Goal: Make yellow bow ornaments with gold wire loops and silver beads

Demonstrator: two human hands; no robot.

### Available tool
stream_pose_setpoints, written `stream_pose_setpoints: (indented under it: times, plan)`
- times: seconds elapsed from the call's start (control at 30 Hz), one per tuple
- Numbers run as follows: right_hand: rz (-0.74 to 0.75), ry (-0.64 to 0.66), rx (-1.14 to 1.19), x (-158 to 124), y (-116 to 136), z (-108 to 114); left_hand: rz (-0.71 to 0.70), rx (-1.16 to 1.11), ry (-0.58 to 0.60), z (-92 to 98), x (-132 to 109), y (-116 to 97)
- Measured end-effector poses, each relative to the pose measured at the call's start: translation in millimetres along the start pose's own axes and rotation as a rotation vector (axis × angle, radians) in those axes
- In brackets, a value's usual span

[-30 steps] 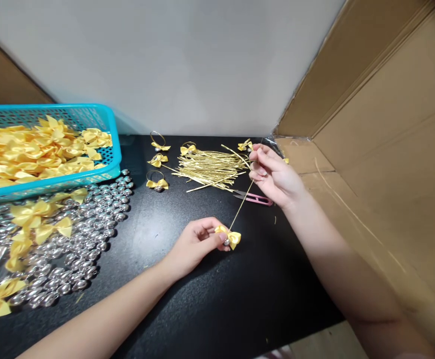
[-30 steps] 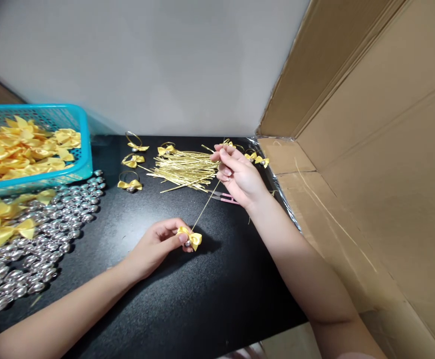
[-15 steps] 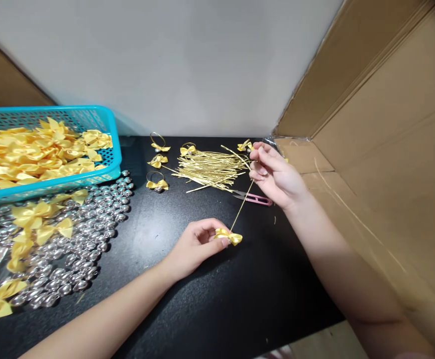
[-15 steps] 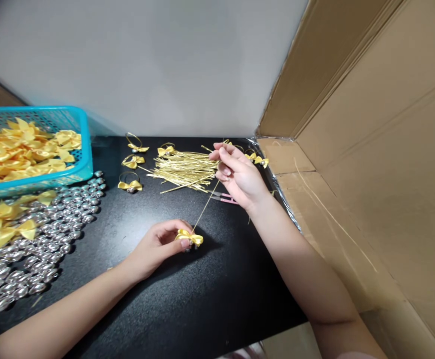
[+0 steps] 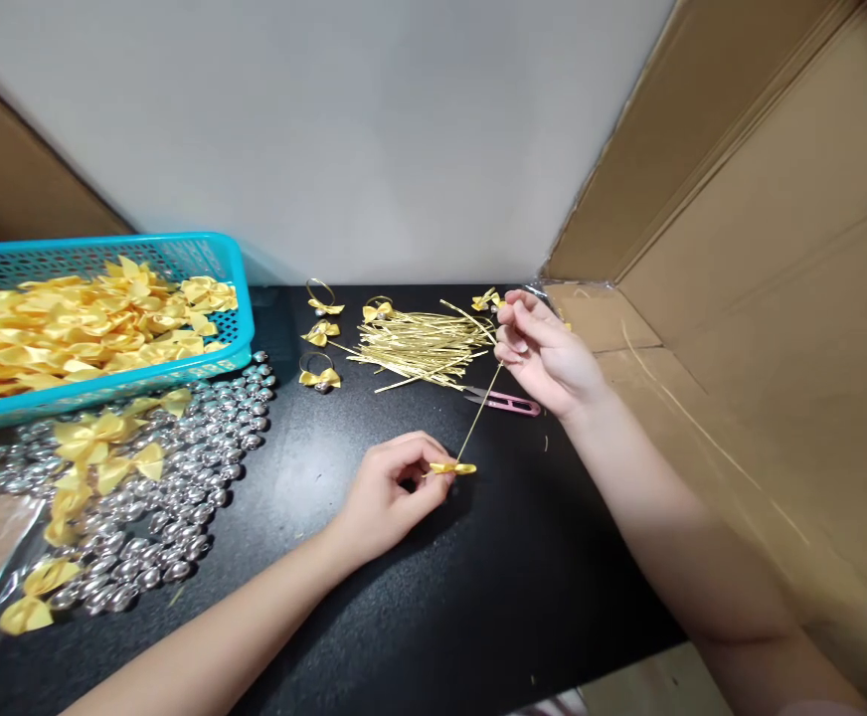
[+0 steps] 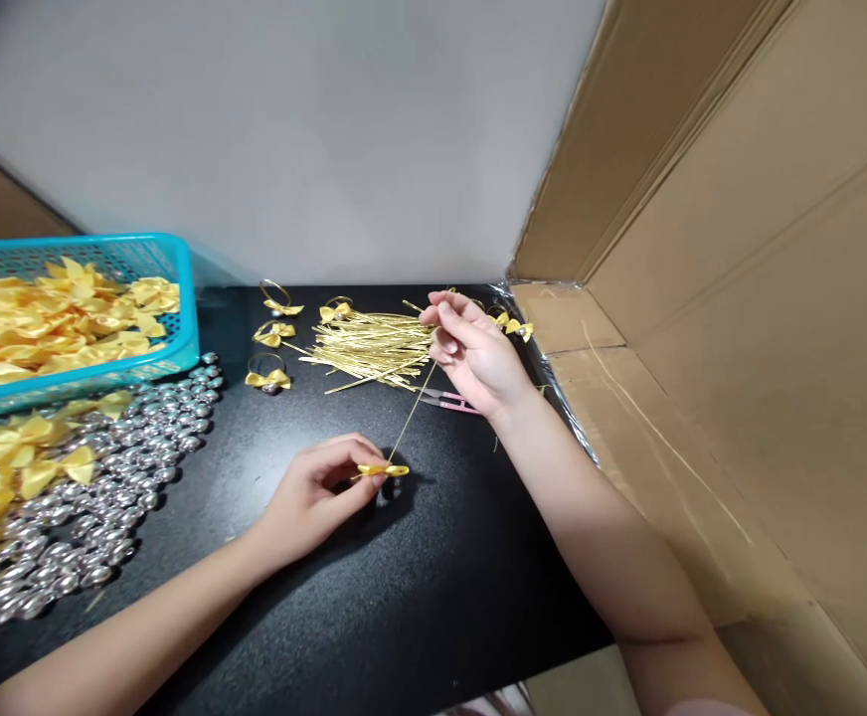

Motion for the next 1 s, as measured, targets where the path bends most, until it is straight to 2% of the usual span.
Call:
stream_pose_setpoints:
  times: [0.07, 0.13, 0.2, 0.3, 0.47, 0.6, 0.8, 1.0]
  plan:
    - [0.008, -0.003, 0.018, 1.1, -0.8, -0.4, -0.183, 0.375, -0.103, 3.7, -3.3, -7.9]
    - [-0.011, -0.024, 0.024, 4.1, -5.7, -0.8, -0.284, 0.762, -0.186, 3.9, -6.8, -10.8]
    - [-0.075, -0.055, -0.012, 9.3, -16.1, -2.0, -0.278, 1.067, -0.213, 2.8, -9.5, -9.6]
    - [-0.2, -0.075, -0.113, 18.8, -37.7, -6.6, -0.207, 1.298, -0.168, 0.1, -14.9, -8.4]
    - [-0.288, -0.056, -0.182, 28.4, -67.7, -15.7, -0.022, 1.452, -0.037, -6.3, -21.5, -11.7]
    - [-0.309, -0.035, -0.247, 29.0, -77.4, -16.0, 0.063, 1.497, 0.049, -15.1, -23.8, -14.7]
    - [-0.306, 0.053, -0.391, 36.0, -79.4, -16.1, 0.075, 1.555, 0.056, -28.6, -32.2, -17.9]
    - [-0.24, 0.153, -0.619, 40.9, -87.7, -19.6, 0.044, 1.539, 0.059, -33.0, -45.2, -9.7]
Point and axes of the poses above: each hand's wrist, its own x-axis towards the middle knuckle, its own z-axis out of the back of the hand, y = z × x, the point moved 4 cm from there along x, towards the middle knuckle, and after that the axes turned 12 degrees about z, right-handed, at the moved point
